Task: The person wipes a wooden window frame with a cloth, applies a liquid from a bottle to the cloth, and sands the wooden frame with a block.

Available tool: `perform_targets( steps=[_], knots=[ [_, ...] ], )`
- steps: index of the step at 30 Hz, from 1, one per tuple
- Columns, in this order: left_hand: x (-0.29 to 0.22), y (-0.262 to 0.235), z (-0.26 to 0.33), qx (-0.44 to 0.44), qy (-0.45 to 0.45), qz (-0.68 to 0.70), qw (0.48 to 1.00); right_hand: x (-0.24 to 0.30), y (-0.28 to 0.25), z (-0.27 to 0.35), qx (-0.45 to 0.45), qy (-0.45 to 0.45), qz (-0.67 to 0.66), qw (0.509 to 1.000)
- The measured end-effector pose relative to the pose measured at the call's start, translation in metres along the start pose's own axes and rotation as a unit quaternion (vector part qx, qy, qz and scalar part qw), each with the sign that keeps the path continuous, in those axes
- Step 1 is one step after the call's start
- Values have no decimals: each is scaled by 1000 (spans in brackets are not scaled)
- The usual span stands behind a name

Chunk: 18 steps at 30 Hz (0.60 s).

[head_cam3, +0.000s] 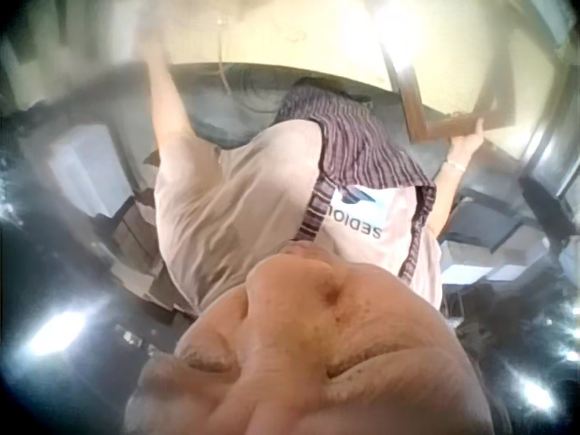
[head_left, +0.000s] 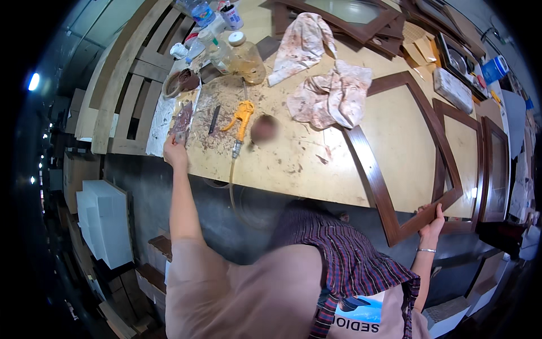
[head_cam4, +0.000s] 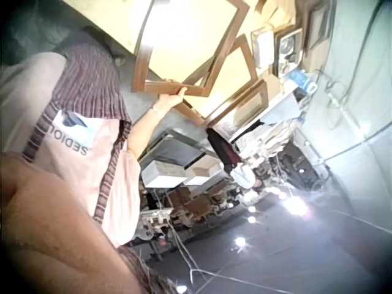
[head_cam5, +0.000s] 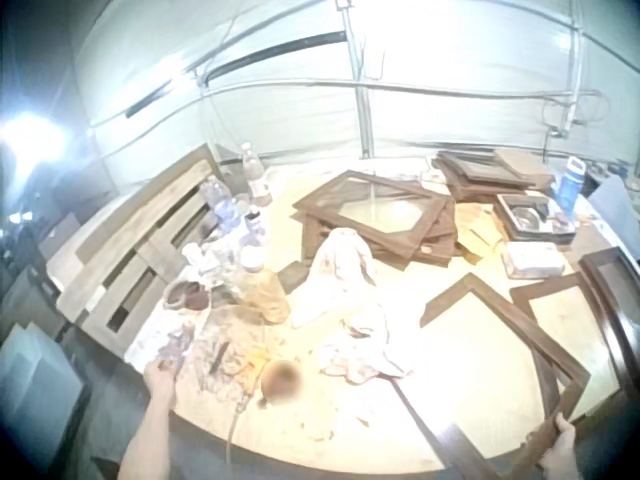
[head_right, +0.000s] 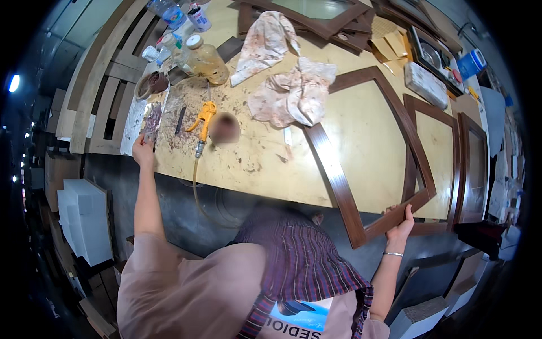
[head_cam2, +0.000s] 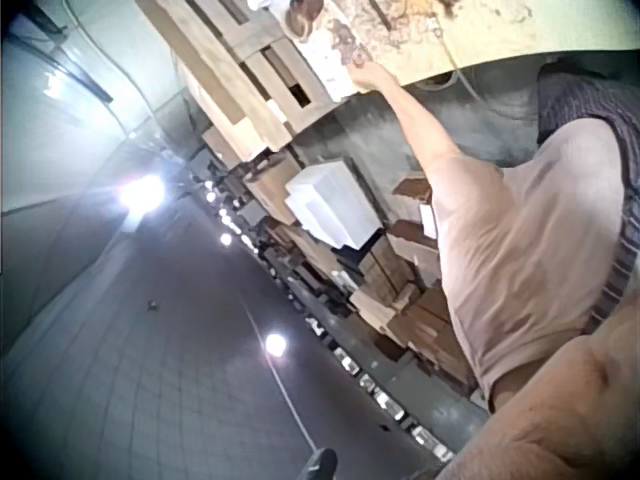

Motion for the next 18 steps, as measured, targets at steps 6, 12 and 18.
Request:
perform_targets(
  steps=[6, 12, 18],
  knots=[
    [19, 26, -59, -9, 68, -92, 993, 4, 6, 7, -90, 2, 79, 993],
    [3, 42, -79, 74, 166, -241, 953, 1, 1, 4, -105, -12, 84, 991],
    [8, 34, -83, 83, 178, -206, 959, -3, -3, 0, -97, -13, 84, 992]
  ],
)
Point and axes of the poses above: each hand's wrist, its own z-axis away from the middle knuckle, its own y-axis out of the palm, x = y × z, the point moved 6 cm from there along -z, towards the middle knuckle, and after that the axes turned 7 degrees about z, right-handed, at the moved point
